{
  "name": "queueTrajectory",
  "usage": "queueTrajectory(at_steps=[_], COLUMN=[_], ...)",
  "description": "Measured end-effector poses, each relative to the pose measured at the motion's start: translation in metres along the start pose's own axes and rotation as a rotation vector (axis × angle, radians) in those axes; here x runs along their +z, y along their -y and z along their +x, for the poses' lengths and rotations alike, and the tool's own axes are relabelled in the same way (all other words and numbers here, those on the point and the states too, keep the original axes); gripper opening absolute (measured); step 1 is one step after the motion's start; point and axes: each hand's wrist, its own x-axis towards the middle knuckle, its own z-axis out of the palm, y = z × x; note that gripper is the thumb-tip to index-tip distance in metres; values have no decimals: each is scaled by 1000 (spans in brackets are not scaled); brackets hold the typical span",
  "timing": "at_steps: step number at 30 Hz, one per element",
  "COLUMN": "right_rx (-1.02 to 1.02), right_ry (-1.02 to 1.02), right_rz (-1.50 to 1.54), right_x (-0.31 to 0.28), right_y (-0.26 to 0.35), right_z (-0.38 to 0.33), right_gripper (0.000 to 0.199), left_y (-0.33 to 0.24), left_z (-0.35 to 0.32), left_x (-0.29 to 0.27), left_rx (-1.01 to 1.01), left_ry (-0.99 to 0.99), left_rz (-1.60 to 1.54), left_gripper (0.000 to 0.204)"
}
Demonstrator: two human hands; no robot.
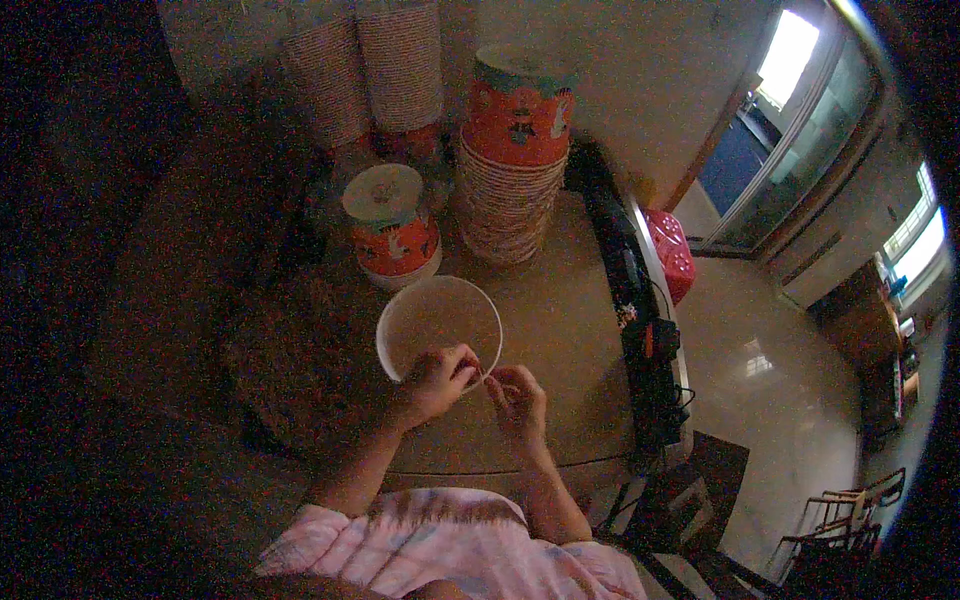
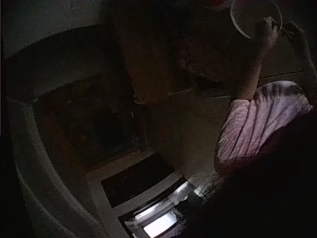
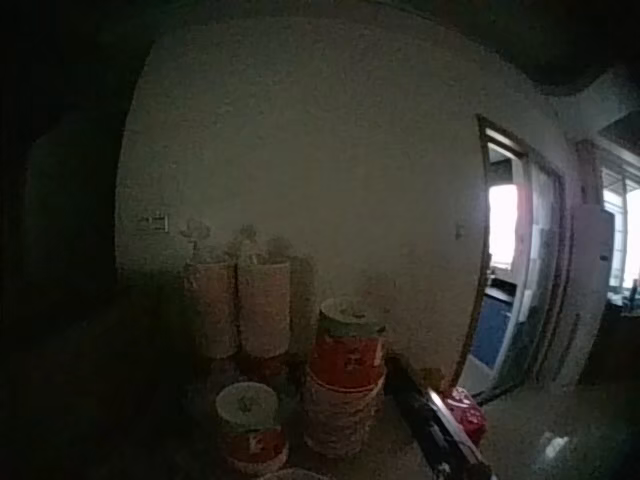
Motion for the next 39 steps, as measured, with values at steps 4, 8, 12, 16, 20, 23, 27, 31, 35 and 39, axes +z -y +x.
queueTrajectory(at_steps=[4,8,12,16,20,23,27,31,35,39], right_rx=[-60,-188,-188,-179,-207,-103,-193,-229,-126,-172], right_ry=[-138,5,140,190,133,92,62,104,-79,-125], right_rz=[16,-363,-406,-466,-395,56,-179,-76,252,188], right_x=[-5,-8,-8,-7,-2,-1,0,3,-6,-18], right_y=[14,40,38,43,46,38,39,37,47,49], right_z=[6,13,17,15,13,12,8,-2,-3,2], right_gripper=[10,13,16,14,10,9,8,6,9,13], left_y=[1,-7,-14,-16,-11,-8,-16,1,-6,-11], left_z=[0,-3,-6,-12,-23,-30,-34,-28,-31,-30], left_x=[-3,-9,-13,-15,-20,-26,-27,-6,-13,-18], left_rx=[2,63,66,75,62,-117,193,232,223,178], left_ry=[-60,-87,-118,-96,-129,-253,-418,-194,-227,-212], left_rz=[-41,-62,-90,-138,-132,-170,193,-22,-52,-96], left_gripper=[7,7,7,8,11,15,23,17,11,11])
